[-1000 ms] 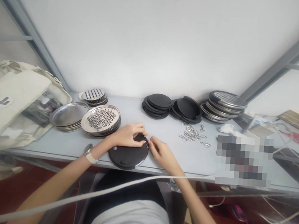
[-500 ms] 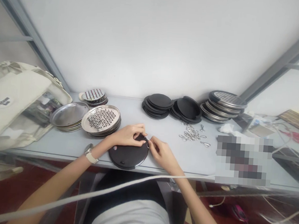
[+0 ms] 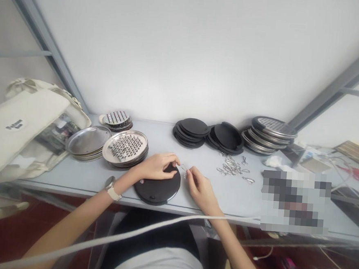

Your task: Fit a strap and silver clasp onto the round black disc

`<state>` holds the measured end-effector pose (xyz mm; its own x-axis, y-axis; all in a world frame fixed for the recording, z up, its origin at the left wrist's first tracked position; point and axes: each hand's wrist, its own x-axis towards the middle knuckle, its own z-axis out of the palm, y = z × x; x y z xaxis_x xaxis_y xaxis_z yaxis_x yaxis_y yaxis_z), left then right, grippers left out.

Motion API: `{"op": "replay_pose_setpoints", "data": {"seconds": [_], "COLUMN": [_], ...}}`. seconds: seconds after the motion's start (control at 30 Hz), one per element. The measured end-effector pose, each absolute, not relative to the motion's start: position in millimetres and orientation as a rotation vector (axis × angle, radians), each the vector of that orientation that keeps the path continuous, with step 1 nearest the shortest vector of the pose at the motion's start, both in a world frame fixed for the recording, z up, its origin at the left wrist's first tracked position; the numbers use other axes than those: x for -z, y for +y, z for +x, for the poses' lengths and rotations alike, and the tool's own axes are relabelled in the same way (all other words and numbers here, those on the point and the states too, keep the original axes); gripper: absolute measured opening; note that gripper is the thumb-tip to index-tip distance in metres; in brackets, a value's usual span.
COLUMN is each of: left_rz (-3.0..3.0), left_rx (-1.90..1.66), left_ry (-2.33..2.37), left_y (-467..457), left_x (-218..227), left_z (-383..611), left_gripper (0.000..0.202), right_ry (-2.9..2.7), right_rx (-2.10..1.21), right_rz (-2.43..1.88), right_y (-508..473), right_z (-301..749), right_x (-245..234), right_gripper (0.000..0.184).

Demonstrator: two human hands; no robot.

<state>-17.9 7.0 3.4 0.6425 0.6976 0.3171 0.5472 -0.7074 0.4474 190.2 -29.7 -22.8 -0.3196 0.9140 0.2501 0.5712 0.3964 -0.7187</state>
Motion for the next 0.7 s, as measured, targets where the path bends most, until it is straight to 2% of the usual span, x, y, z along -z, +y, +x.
{"op": "replay_pose_setpoints", "data": {"seconds": [0.27,0.7], "left_rz": [2.523,2.582], "left_rx": [-0.674,-0.703], "left_ry": [1.038,1.003], "left_y": [5.6,3.6], "left_x": [-6.0,-7.5], "left_z": [-18.7,-18.8], "left_gripper": [0.025,0.019], "right_ry": [-2.204,-2.213], "right_rx": [-0.811,-0.638], "right_rz": [-1.162,-1.157], "right_y": [-12.4,-16.8], "right_z": [181.6,178.3], "right_x": [18.8,24.5], "right_gripper": [0.027,0.023]}}
